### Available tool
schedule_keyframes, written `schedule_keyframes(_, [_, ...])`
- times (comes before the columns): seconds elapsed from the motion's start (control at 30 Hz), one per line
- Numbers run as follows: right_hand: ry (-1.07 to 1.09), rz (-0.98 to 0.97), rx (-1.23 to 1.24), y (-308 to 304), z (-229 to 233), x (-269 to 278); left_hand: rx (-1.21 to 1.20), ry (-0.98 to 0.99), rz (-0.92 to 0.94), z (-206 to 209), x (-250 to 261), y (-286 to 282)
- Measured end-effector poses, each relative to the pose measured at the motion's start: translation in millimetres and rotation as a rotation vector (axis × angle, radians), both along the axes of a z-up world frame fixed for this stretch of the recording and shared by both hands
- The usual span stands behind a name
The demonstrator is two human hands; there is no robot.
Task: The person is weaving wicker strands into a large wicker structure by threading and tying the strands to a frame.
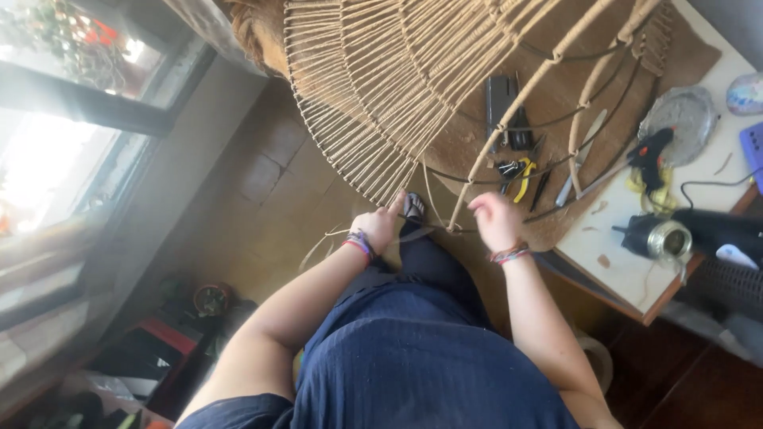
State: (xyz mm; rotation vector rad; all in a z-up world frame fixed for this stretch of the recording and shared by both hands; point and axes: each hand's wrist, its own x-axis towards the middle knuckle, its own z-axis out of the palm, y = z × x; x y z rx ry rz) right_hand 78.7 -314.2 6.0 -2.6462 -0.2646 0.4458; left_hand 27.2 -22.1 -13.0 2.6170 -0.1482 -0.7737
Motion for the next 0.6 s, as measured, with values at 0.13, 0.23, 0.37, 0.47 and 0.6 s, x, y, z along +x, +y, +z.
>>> schedule_keyframes(0.13, [0.031, -0.184, 0.125, -25.3, -18.7, 85.2, 0.071, 0.303, 0.024, -20.0, 40.4, -48.2])
schedule_keyframes(0.23, [0.28, -0.218, 0.493, -7.4, -48.4, 153.2, 0.103, 0.321, 0.102, -91.8, 72.9, -91.7])
schedule_keyframes(0.37, [0.6, 0.098, 0.762, 52.3, -61.8, 208.1, 0.804, -0.693, 0.321, -112.4, 89.7, -161.6])
schedule_keyframes(0.47, [0.651, 0.145, 0.847, 52.4, -61.3, 243.1, 0.388, -0.9, -0.301, -162.0, 54.5, -111.1])
schedule_keyframes(0.6, [0.74, 0.188, 1.042, 52.5, -67.6, 263.5, -0.006, -0.542, 0.15, -61.9, 67.5, -94.0])
